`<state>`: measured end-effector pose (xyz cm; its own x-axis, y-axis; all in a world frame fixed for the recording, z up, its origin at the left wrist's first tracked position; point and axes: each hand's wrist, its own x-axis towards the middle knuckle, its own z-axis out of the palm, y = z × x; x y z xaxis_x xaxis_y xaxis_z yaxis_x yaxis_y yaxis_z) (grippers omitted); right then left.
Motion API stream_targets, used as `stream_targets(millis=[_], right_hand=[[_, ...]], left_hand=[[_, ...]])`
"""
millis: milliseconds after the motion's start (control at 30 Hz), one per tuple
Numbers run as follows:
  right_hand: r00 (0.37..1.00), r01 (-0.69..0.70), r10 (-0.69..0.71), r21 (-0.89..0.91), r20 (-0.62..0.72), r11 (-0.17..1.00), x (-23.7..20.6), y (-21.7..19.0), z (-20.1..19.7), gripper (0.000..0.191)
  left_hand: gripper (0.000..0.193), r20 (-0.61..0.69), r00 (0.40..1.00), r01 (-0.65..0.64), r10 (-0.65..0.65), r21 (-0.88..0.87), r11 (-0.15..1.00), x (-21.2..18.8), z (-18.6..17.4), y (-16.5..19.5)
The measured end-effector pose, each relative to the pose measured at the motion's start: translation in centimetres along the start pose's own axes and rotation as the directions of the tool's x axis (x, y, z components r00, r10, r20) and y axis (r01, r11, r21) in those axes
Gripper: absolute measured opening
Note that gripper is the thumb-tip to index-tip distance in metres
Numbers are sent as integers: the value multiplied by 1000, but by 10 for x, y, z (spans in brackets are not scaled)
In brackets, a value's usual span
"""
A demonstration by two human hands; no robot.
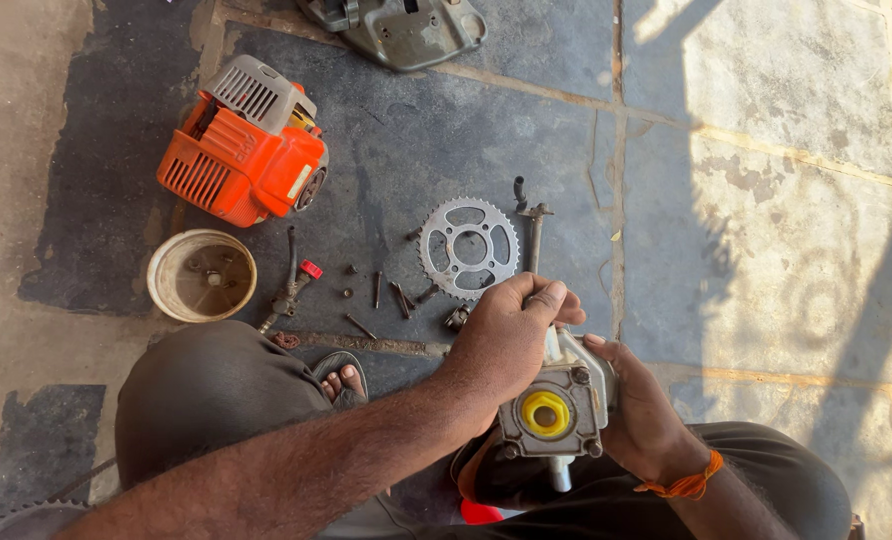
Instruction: The person sits on a tiled floor servicing a small engine from a brush cutter. They handle the carburetor and sprocket assembly, fit a sprocket onto the engine shaft, reposition parts, and use a screwdriver to loosen and tighten screws on the orange engine housing.
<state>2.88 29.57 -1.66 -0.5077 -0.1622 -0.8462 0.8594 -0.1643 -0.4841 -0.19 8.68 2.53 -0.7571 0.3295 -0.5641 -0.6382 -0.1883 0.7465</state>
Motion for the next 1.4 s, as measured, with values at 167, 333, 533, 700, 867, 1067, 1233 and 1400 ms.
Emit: stream_targets(millis=[167,333,533,700,867,1067,1233,1400], right_hand=[[999,50,-50,-55,5,997,-6,0,-13,50],[998,55,-57,-60,-30,997,-8,5,-24,51],[997,35,-42,-105,-66,994,-11,6,-32,52],[999,12,-18,-184,-29,983,-11,12,-35,52],[998,32,-45,-233,-50,972,-13,13,-32,53],[978,53,-100,-245,-181,968,-12,-5,-24,55],[930,306,-318,-90,-185,948,16,-23,-24,54],[891,352,-319,49,-324,935,50,-31,-29,52]], left_hand=[[41,28,998,48,-48,22,999,10,-10,-8],[43,12,1000,-1,-1,133,991,14,-12,-21],[45,-19,999,34,-31,207,978,17,-8,-32],[43,-52,996,83,-74,222,971,18,-10,-37],[41,-39,993,116,-110,270,956,24,-10,-34],[39,-95,865,-340,493,611,715,25,-16,-13],[46,-102,804,-380,585,669,639,25,-22,5],[47,-130,828,-358,546,627,692,29,-26,15]])
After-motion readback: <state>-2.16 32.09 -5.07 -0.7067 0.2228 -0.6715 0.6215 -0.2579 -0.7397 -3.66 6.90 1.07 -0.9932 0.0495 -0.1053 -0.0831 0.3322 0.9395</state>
